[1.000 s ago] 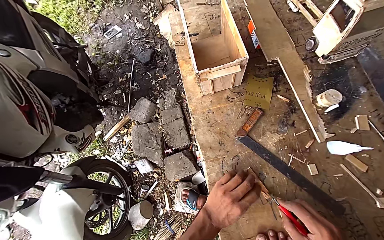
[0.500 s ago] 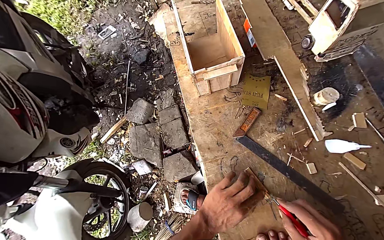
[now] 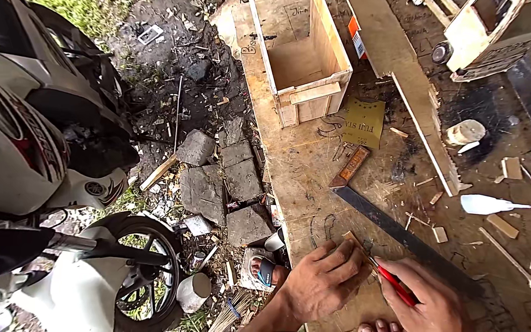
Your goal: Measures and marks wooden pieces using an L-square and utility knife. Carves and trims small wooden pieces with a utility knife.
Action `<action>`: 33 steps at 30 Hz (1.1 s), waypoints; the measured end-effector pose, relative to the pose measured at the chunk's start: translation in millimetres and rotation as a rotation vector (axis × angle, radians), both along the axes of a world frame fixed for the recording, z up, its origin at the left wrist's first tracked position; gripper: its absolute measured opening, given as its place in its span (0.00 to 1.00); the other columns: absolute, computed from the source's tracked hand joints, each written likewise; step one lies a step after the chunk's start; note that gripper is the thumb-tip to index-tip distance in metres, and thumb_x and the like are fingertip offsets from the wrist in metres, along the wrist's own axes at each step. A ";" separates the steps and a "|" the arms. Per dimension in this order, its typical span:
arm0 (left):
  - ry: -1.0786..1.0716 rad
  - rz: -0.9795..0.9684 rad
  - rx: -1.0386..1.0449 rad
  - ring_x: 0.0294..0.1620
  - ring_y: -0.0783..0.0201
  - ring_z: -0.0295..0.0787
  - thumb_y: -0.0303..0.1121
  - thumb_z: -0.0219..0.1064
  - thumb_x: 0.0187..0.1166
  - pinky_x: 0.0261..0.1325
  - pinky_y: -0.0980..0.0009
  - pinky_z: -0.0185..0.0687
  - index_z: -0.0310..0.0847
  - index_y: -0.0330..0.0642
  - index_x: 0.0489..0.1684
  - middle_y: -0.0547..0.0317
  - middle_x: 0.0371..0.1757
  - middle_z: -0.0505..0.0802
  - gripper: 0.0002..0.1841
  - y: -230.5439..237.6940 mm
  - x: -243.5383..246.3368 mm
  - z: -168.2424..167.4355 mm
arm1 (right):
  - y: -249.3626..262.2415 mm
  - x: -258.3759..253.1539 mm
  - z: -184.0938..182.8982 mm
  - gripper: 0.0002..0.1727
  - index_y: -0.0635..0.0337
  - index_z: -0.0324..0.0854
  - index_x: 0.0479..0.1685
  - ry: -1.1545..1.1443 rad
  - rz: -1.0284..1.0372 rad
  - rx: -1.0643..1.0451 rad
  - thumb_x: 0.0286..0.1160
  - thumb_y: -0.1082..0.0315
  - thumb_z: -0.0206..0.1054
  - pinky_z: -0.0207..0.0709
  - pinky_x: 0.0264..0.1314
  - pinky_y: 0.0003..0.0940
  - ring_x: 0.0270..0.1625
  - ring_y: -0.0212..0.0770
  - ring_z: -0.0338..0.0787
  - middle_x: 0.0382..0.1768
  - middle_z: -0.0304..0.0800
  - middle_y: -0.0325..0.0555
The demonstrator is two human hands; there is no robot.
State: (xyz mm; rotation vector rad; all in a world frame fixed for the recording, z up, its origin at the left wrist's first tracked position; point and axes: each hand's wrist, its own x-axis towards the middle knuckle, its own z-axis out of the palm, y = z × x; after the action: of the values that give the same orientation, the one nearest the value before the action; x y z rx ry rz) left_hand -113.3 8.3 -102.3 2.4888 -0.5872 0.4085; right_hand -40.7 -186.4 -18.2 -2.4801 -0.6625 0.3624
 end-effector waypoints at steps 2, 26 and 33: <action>-0.001 0.004 0.003 0.76 0.56 0.83 0.35 0.60 0.85 0.79 0.61 0.73 0.88 0.51 0.66 0.56 0.69 0.92 0.16 -0.1 -0.1 0.3 | 0.1 0.2 -0.7 0.13 0.63 0.95 0.49 -0.013 0.000 -0.003 0.70 0.71 0.70 0.87 0.41 0.31 0.37 0.41 0.93 0.37 0.94 0.52; -0.001 0.030 0.004 0.76 0.57 0.83 0.36 0.60 0.85 0.78 0.61 0.72 0.90 0.54 0.64 0.59 0.67 0.93 0.16 -0.1 1.5 0.9 | -0.7 0.8 1.2 0.12 0.63 0.95 0.49 0.003 -0.003 -0.002 0.70 0.71 0.71 0.86 0.39 0.30 0.35 0.41 0.92 0.36 0.93 0.52; 0.002 0.034 -0.005 0.75 0.57 0.84 0.38 0.60 0.86 0.78 0.61 0.72 0.90 0.54 0.63 0.59 0.67 0.93 0.16 -0.6 1.6 0.6 | 0.0 2.2 -0.2 0.12 0.63 0.95 0.48 0.003 0.002 0.010 0.69 0.72 0.70 0.86 0.37 0.30 0.34 0.41 0.91 0.35 0.93 0.52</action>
State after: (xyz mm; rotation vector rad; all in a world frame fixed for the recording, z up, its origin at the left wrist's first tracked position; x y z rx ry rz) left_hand -111.7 7.7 -101.7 2.4973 -0.5426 0.4196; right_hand -38.5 -186.4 -18.4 -2.4694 -0.6646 0.3623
